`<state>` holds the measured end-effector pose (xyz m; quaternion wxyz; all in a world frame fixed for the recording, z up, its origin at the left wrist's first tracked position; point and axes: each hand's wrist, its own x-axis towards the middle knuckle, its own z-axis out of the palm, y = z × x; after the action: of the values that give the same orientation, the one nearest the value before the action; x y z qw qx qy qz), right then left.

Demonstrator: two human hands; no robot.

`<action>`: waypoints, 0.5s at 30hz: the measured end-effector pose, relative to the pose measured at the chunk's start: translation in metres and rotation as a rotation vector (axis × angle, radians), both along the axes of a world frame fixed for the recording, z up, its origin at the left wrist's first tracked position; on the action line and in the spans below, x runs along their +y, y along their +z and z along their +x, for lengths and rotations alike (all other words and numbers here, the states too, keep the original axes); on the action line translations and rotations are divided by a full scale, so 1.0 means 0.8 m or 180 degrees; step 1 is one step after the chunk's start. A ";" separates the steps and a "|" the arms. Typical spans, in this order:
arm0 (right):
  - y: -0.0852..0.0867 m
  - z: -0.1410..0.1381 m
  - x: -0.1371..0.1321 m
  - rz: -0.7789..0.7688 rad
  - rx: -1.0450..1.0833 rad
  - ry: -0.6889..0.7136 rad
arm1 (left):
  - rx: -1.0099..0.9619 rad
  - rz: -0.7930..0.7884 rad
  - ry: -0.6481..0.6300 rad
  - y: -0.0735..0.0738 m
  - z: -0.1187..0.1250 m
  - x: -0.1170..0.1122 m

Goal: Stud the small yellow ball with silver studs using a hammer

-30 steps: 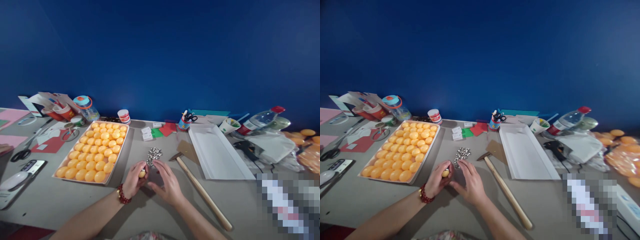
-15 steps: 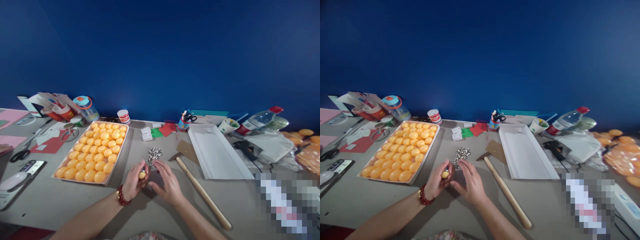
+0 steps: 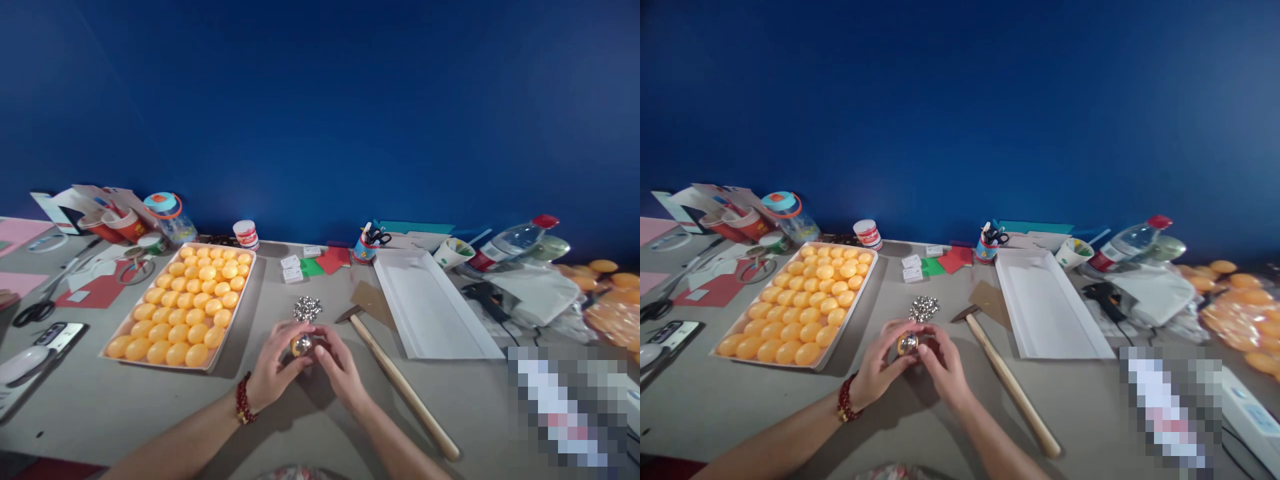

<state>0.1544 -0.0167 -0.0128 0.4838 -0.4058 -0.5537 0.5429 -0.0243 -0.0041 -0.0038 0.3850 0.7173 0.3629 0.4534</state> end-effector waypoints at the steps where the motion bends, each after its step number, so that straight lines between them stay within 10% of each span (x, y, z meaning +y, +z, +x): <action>1: -0.001 -0.002 0.000 -0.0257 0.0321 0.0111 | 0.0085 0.0182 -0.0035 0.000 -0.001 0.001; 7: -0.001 -0.007 -0.002 -0.1077 0.1272 0.0520 | 0.0325 0.0664 -0.0233 -0.001 -0.001 0.004; 15: -0.004 -0.006 -0.001 -0.0995 0.1340 0.0545 | 0.0333 0.0704 -0.0290 0.001 -0.001 0.003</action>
<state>0.1498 -0.0174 -0.0159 0.4721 -0.3055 -0.3827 0.7330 -0.0249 -0.0015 -0.0029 0.3044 0.7938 0.2974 0.4346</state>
